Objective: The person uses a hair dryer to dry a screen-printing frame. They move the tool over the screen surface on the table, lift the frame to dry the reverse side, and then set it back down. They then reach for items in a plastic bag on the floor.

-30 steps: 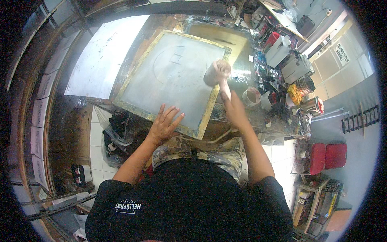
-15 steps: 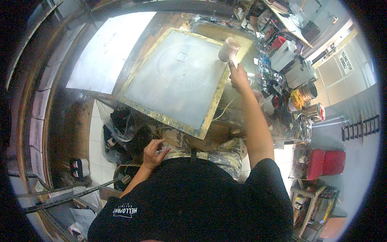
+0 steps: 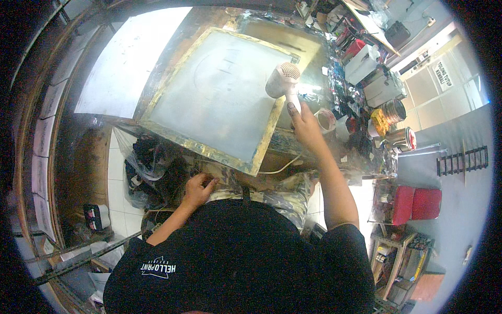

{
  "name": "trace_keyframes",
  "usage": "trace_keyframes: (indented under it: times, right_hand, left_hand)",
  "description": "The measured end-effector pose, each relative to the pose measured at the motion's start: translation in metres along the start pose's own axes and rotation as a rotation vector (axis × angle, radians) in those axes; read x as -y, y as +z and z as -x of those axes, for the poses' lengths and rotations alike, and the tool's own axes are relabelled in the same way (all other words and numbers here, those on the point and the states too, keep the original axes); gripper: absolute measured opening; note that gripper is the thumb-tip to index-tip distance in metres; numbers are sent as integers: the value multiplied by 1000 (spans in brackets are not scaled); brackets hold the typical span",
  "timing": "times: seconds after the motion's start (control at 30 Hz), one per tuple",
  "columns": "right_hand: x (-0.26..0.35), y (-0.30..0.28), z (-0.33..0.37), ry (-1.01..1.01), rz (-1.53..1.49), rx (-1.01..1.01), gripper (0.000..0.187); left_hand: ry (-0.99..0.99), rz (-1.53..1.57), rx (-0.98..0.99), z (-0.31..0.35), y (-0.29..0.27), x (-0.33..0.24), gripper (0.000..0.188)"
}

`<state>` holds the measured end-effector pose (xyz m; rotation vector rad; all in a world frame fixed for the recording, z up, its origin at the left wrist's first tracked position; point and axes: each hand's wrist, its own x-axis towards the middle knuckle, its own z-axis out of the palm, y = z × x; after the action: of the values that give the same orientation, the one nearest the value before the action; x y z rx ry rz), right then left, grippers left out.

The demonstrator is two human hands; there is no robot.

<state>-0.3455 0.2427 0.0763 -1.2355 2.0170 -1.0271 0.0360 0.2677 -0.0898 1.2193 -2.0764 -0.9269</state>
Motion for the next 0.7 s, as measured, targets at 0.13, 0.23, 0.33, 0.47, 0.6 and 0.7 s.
trace_keyframes:
  times: [0.13,0.23,0.33,0.47,0.6,0.7]
  right_hand:
    - [5,4,5,-39,-48,-23,38]
    - [6,4,3,-1,-82,-1,37]
    - [6,6,-2,-45,-97,22,38]
    - [15,11,-11,-28,-49,8,40]
    - [29,28,-34,-56,-95,-6,41]
    - [41,34,-45,3,-134,25,52]
  left_hand:
    - [-41,-58,53,0,-5,0,40]
    - [-57,-42,41,0,-4,-4,40]
    - [-62,-53,27,0,-3,-2,40]
    - [-84,-52,46,0,-2,-2,38]
    - [-106,-33,62,-1,-7,-7,37]
    - [-101,-38,44,-2,-8,-6,36]
